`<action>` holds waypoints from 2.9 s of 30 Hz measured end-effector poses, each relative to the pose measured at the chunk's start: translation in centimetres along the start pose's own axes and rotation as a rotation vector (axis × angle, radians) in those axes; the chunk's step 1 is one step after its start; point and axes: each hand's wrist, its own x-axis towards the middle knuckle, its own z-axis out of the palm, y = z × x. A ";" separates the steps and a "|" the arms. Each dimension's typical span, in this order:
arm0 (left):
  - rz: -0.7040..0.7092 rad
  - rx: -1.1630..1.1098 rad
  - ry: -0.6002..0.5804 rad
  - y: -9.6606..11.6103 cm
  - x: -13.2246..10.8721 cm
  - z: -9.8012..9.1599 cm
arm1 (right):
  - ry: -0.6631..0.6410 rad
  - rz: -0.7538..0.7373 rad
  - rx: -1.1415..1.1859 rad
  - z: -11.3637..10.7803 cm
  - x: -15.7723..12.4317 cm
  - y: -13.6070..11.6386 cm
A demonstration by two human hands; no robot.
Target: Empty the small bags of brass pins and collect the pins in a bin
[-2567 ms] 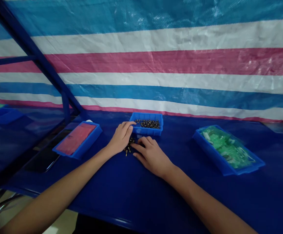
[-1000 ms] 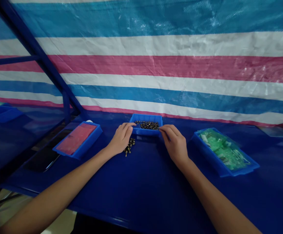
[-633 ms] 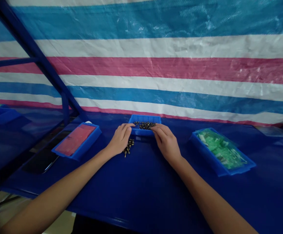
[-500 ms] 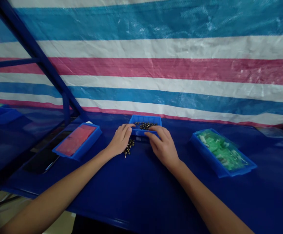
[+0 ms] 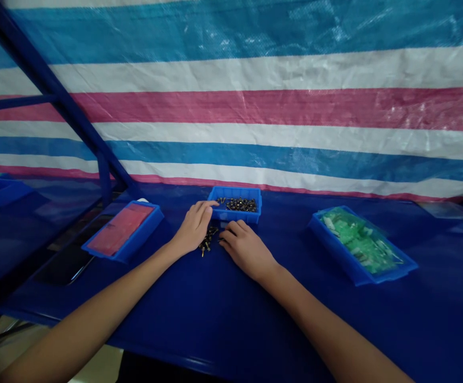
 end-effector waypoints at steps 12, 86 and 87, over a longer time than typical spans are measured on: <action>-0.011 -0.003 -0.016 -0.1 0.0 0.0 | 0.569 0.250 -0.112 -1.0 -0.7 3.0; -0.111 -0.182 0.069 0.1 0.2 -0.1 | 0.000 -0.012 -0.037 0.2 0.5 -0.1; -0.110 -0.182 0.068 0.1 0.2 -0.1 | 0.003 -0.004 -0.030 0.1 0.5 0.0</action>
